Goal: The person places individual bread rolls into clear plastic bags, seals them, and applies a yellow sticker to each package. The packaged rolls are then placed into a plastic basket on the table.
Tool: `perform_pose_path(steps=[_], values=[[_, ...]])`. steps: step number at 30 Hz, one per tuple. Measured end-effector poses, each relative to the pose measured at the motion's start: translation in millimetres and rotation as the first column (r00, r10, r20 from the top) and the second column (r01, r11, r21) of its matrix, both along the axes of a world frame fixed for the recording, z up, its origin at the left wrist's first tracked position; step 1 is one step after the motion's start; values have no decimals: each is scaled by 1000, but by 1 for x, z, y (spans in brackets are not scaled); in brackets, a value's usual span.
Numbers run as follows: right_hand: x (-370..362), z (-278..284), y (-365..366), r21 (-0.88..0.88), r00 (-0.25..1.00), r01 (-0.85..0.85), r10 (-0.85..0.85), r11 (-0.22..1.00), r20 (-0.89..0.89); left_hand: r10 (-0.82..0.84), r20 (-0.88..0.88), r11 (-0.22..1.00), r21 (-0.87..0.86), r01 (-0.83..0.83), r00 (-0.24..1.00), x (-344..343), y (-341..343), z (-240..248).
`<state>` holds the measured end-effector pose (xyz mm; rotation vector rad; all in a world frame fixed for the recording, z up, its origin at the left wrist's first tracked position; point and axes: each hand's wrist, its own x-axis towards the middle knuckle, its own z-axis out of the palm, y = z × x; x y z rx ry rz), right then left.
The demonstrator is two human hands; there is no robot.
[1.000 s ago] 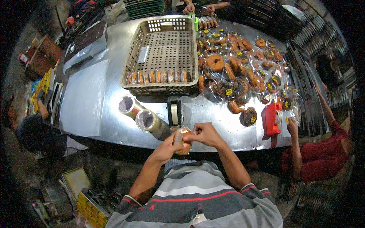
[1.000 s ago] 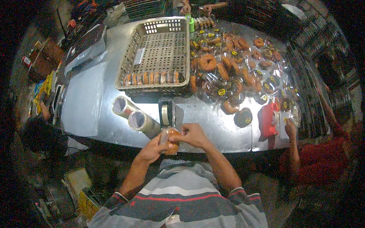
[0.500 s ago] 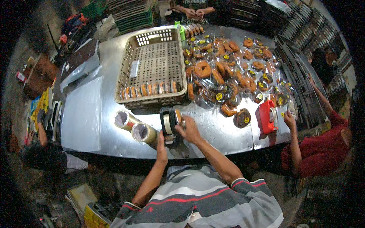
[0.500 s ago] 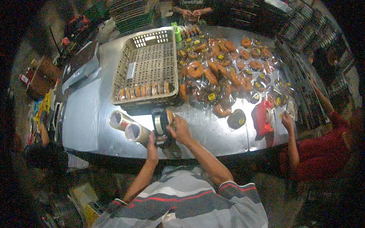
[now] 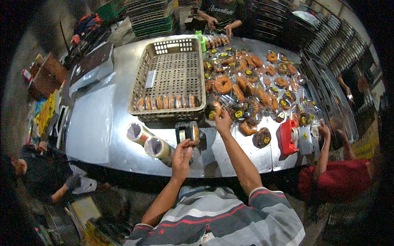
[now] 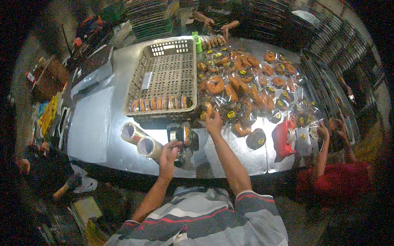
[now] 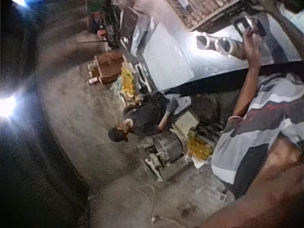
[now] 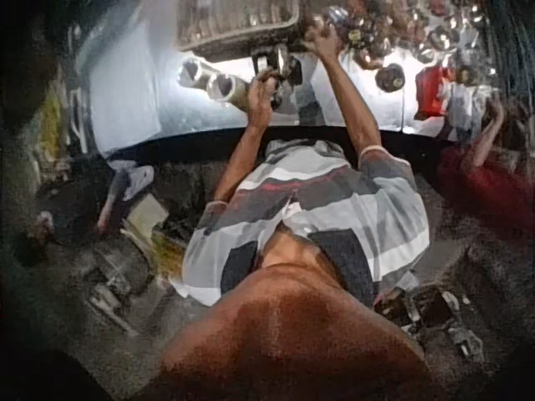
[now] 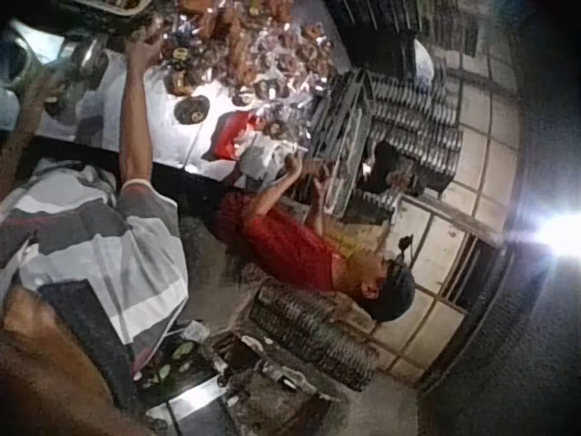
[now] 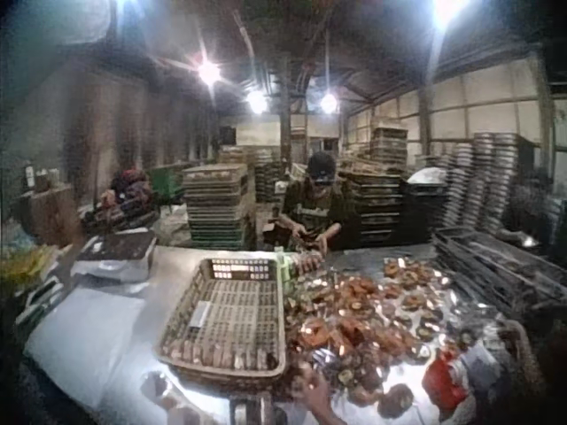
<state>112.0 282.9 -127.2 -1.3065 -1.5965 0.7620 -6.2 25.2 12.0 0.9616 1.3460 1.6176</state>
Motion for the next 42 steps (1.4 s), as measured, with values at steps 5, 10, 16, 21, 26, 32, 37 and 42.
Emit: perform_pose_path(steps=[5,10,16,21,26,32,37,42], values=[[54,75,-141,-362,592,-544,40,756,-805,-77,345,965,-211,157,936,1,14,-29],[98,83,-163,-204,749,-542,359,815,-557,-182,556,954,-100,283,811,17,26,-31],[90,126,-155,-223,791,-565,445,794,-420,-289,364,924,-135,358,885,4,26,-3],[69,158,-177,-185,810,-466,333,865,-484,-259,331,951,-77,300,907,3,28,25],[53,152,-185,-3,902,-388,379,922,-207,0,86,980,-200,17,996,7,18,21],[41,127,-172,-353,952,-304,265,885,-157,14,535,994,-103,49,844,1,8,13],[18,152,-208,452,924,-378,357,808,135,-24,153,993,-112,42,988,-7,-10,21],[24,160,-195,-512,771,-637,467,576,-433,312,-620,950,190,-248,720,-16,-3,32]])
